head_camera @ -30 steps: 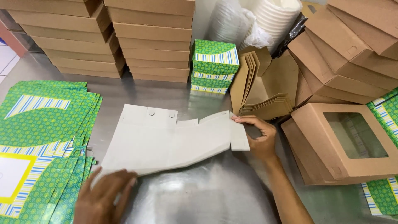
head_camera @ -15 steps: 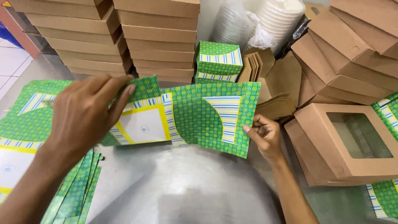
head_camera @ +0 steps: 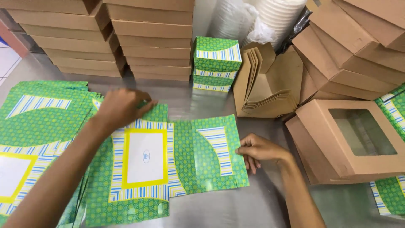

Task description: The person assembles a small cardboard box by folding its sides and securing them with patterned tape. They then place the completed box on a stack of similar boxes and begin assembling another box from a flat sheet.

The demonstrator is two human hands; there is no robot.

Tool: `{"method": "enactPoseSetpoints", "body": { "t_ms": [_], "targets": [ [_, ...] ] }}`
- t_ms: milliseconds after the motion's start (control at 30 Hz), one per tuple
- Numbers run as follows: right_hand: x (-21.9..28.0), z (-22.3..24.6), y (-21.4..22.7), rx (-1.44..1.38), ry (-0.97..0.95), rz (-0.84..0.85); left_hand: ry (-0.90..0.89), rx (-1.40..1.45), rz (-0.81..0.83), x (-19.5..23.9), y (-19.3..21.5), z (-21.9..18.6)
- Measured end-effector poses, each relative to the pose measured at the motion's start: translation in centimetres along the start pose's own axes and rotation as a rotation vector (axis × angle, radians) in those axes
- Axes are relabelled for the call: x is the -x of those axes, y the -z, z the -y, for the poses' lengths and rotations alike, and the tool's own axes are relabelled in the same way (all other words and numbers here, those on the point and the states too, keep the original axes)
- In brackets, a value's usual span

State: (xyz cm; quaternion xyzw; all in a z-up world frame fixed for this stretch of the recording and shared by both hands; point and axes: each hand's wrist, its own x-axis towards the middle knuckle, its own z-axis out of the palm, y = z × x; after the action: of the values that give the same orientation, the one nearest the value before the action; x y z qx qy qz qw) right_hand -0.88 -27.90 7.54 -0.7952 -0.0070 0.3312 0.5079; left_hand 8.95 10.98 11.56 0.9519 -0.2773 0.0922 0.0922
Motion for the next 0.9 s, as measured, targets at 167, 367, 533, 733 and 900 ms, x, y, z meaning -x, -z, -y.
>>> {"method": "enactPoseSetpoints", "body": {
  "t_ms": [167,367,533,733,900],
  "targets": [
    [0.0,0.3,-0.5,0.077,-0.086,0.046,0.015,0.025,-0.029,-0.5,-6.1,2.6],
    [0.7,2.0,-0.8,0.090,-0.120,0.056,-0.042,-0.072,-0.196,-1.5,-9.5,3.9],
    [0.5,1.0,0.3,0.082,-0.097,0.008,-0.025,-0.086,-0.111,1.2,-11.2,-3.3],
    [1.1,1.7,0.5,0.131,-0.152,-0.041,-0.171,-0.445,-0.340,7.9,-14.3,-12.4],
    [0.6,0.9,0.8,0.119,0.044,-0.099,-0.315,0.253,-0.030,7.3,-12.1,-12.0]
  ]
}}
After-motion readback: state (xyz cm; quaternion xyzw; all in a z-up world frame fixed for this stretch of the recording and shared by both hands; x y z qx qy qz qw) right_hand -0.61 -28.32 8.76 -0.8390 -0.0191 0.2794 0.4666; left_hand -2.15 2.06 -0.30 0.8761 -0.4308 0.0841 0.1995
